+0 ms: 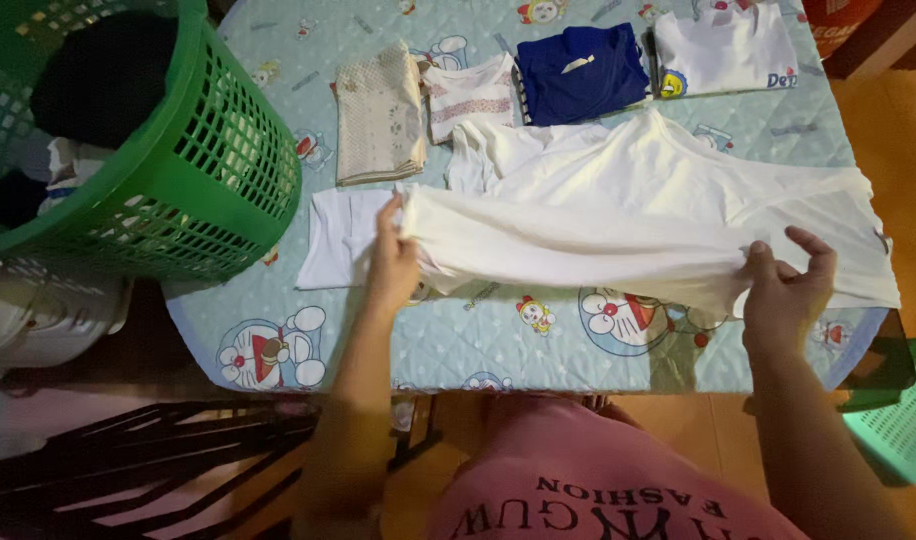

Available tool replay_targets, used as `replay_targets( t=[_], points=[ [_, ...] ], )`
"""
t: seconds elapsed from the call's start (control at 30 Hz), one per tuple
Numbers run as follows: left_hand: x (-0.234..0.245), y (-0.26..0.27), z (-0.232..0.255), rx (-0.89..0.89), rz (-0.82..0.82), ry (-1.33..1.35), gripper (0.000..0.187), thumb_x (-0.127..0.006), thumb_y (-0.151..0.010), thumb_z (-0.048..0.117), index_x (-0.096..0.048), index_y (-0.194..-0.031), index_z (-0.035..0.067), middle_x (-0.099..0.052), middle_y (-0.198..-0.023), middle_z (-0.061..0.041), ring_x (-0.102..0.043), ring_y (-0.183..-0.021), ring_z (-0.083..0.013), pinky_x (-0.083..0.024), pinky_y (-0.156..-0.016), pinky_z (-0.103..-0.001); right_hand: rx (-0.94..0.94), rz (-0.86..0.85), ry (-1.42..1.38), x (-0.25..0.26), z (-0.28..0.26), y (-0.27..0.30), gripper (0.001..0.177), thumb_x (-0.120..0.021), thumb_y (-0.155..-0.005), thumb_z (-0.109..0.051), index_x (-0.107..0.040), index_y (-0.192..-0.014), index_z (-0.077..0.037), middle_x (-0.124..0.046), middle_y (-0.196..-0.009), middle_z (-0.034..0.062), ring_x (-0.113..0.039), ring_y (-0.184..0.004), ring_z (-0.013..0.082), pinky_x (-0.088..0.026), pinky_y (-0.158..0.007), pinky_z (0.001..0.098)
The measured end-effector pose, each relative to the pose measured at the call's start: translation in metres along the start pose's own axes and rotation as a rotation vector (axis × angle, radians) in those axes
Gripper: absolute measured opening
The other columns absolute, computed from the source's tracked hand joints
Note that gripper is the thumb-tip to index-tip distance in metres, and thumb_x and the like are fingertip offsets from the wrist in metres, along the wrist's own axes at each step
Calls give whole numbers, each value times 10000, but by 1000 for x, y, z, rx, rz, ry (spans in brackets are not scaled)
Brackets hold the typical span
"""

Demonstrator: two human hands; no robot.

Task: The person picks up a white tank top from a green laundry basket, spreads it out on a table, and folds it.

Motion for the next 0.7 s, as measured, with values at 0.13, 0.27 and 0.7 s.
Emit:
replay_targets(
  t=[0.13,0.27,0.7],
  points=[
    [35,-1,15,86,137,-10,513,-497,-1000,-24,-435,-1474,163,-699,-1126,-161,-690,-996,-223,-523,-923,-348,36,-96,-5,-1,-8,-10,198,-653,-1125,-41,-651,-1322,-16,-712,-998,110,-640,-887,121,-513,-783,257],
    [47,1,35,48,145,199,485,-482,-987,-1,-492,-1457,119,-664,-1157,-133,-628,-982,-192,-505,-912,-326,44,-246,87,-7,-12,-15,303,-635,-1135,-60,-691,-1430,-18,-735,-1214,91,-661,-1081,136,-531,-974,262],
    [41,9,76,-102,-40,337,543,-495,-872,-48,-623,-1396,12,-642,-1256,-45,-616,-1174,-174,-466,-1086,-302,306,-240,694,6,-66,-1,272,-826,-947,-47,-808,-1168,-204,-711,-1104,159,-705,-988,261,-550,-897,354]
  ],
)
Point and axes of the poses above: each hand's wrist, its own y-axis away from the middle knuckle, its own x-axis out of the back of the hand, z = x × y, the point moved 9 cm from there along -y, towards the middle knuckle
